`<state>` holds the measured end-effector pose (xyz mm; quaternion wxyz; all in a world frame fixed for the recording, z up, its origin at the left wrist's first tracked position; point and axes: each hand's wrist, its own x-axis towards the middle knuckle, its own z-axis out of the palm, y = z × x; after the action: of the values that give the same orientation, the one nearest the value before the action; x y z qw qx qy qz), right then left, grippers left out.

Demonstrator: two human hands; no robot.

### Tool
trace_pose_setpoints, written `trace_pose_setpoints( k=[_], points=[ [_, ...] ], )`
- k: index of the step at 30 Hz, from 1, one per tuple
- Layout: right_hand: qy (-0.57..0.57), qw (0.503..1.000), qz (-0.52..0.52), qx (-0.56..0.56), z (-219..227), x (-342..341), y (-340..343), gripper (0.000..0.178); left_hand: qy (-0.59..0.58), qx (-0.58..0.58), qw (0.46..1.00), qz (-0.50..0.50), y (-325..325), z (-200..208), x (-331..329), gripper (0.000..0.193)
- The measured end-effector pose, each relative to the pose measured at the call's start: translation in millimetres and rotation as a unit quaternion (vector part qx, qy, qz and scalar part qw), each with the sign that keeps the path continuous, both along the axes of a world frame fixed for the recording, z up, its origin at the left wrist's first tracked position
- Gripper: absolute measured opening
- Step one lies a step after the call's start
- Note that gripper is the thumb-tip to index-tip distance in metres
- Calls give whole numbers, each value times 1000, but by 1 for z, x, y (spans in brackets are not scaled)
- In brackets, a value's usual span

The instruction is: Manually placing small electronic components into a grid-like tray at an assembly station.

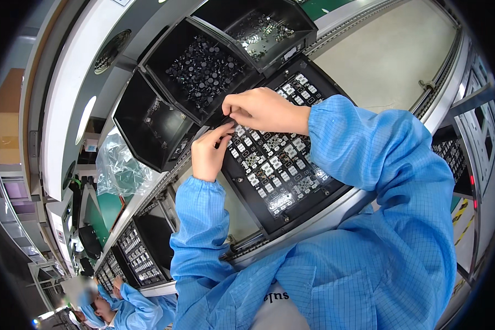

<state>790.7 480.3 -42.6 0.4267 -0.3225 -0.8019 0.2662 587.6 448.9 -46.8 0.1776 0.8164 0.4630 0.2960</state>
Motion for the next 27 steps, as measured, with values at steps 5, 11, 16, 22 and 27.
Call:
trace_pose_setpoints(
  k=[5,11,16,22,27],
  points=[
    [-30,999,5,-44,9,3,-4,12,20,28,999,-13,-2,-1,-1,25],
    [-18,999,-23,16,39,14,-1,13,88,86,992,-41,-12,3,-1,25],
    [62,992,-89,62,74,42,20,15,80,109,990,-33,-13,-8,-6,25],
    [-86,985,-150,30,67,63,71,15,74,73,995,-11,-20,0,-8,20],
    [-298,946,-122,-46,-5,80,141,37,26,32,999,20,-22,-5,-7,19]
  ],
)
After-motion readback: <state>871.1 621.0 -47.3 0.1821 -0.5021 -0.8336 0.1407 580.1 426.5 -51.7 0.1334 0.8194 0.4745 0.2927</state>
